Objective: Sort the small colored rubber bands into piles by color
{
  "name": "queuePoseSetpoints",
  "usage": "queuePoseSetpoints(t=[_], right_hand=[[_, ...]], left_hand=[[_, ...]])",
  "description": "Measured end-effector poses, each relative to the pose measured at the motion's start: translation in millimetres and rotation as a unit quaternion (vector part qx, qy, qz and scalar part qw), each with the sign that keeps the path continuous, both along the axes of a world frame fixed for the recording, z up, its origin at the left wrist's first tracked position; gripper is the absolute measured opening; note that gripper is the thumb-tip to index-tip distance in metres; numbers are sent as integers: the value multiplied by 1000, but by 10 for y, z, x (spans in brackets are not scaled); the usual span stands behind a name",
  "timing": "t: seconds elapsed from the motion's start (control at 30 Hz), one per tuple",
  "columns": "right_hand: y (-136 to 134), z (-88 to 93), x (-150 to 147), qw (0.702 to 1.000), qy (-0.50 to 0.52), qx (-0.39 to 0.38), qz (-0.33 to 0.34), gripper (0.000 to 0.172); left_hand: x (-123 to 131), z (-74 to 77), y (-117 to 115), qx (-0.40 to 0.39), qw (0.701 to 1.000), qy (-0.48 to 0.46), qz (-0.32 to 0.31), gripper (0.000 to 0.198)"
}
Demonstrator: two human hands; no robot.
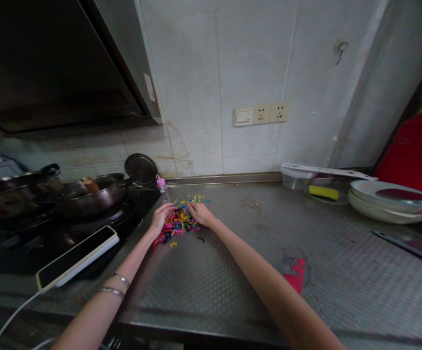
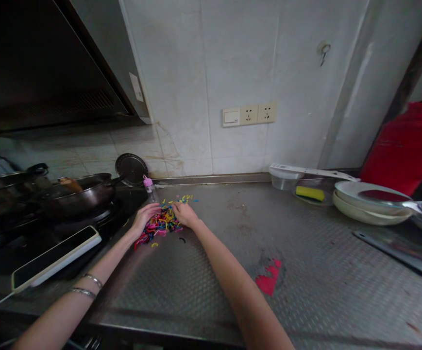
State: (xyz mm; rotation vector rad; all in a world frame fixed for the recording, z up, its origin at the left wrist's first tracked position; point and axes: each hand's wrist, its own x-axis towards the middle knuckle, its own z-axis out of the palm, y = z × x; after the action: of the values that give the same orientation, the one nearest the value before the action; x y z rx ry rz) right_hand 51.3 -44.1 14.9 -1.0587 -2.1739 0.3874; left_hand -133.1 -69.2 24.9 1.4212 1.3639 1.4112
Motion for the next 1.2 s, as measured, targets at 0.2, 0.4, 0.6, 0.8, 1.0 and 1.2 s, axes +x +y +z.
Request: queuePoseSetpoints(t=[0.2,0.4,0.6,0.8,1.0,1.2], right_hand=[[8,-12,14,999,-10,4,-33,33],[-90,-64,-180,998,-47,-26,-28,32],[-188,3,-374,999,-7,-42,-20,30],[-239,-7,-539,994,43,-51,-83,28],[-230,-53,-580,991,34,-24,-127,29],[-230,-47,-719,988,69,-97,-103,31]], left_hand=[[-218,-93,-64,38,977,146,149,30],[-108,-201,-125,21,978,201,51,32],[46,-254,20,20,993,105,55,35],[142,-243,59,-17,991,-46,124,42],[206,-214,33,-22,989,-52,138,41],[280,-181,42,-31,987,-67,145,44]])
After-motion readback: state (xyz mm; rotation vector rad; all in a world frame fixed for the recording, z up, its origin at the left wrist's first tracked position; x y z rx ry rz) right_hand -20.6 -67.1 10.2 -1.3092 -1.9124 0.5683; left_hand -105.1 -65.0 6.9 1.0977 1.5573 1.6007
